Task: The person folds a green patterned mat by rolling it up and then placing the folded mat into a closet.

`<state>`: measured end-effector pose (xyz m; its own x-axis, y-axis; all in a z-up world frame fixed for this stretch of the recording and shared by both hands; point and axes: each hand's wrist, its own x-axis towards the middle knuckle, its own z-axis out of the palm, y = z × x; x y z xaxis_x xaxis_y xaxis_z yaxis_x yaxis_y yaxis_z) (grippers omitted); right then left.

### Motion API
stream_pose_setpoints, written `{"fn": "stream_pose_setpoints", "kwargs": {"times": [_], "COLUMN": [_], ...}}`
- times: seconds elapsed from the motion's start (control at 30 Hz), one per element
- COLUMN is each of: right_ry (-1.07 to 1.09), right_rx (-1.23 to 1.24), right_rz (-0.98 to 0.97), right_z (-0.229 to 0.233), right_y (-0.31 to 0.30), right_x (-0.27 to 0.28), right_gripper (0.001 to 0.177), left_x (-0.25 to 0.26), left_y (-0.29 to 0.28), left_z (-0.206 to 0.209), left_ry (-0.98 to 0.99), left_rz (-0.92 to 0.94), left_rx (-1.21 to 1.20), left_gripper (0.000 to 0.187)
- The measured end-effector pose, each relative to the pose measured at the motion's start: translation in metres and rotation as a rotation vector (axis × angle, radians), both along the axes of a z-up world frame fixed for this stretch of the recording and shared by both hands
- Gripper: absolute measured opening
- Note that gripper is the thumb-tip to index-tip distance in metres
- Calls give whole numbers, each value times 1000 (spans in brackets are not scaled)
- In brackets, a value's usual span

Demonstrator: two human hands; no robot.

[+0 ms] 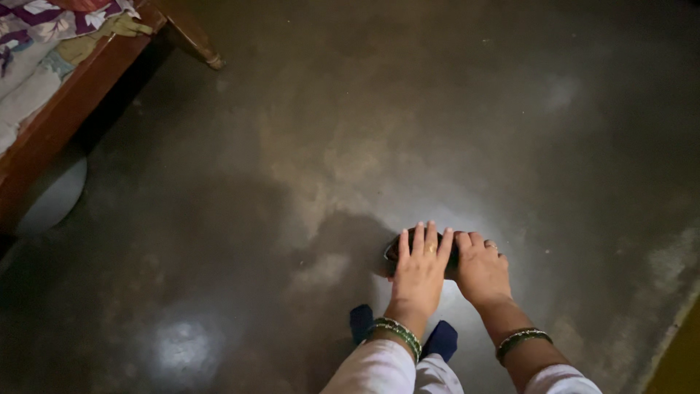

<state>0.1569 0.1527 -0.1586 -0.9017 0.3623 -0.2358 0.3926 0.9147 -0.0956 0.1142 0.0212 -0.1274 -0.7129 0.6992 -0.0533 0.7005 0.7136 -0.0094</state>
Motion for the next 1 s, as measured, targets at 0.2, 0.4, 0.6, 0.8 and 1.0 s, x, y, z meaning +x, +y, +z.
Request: {"fn": "stream_pose_setpoints", "kwargs": {"times": [0.2,0.4,0.6,0.8,1.0], "right_ry": [-19,-6,161,147,214], "right_rx": [-89,-121,-121,-105,-151], "right_rz": [-35,-7,44,-16,-2], "right_z": [16,16,26,13,11], "right_y": [-5,-3,-7,-13,0], "right_x": [4,4,20,11,18], "right_gripper": [67,66,65,59,63], "left_x": [-25,-37,-31,-22,-37], "left_y": [-15,-22,-26,-12,-6], "left_z": [-38,-26,-18,-29,-29], "left_ry": [10,-284,-231,430,-59], "left_rz": [-69,49,84,180,17], "left_rx": [-4,95,231,265,127], "left_gripper": [68,63,42,69,47]}}
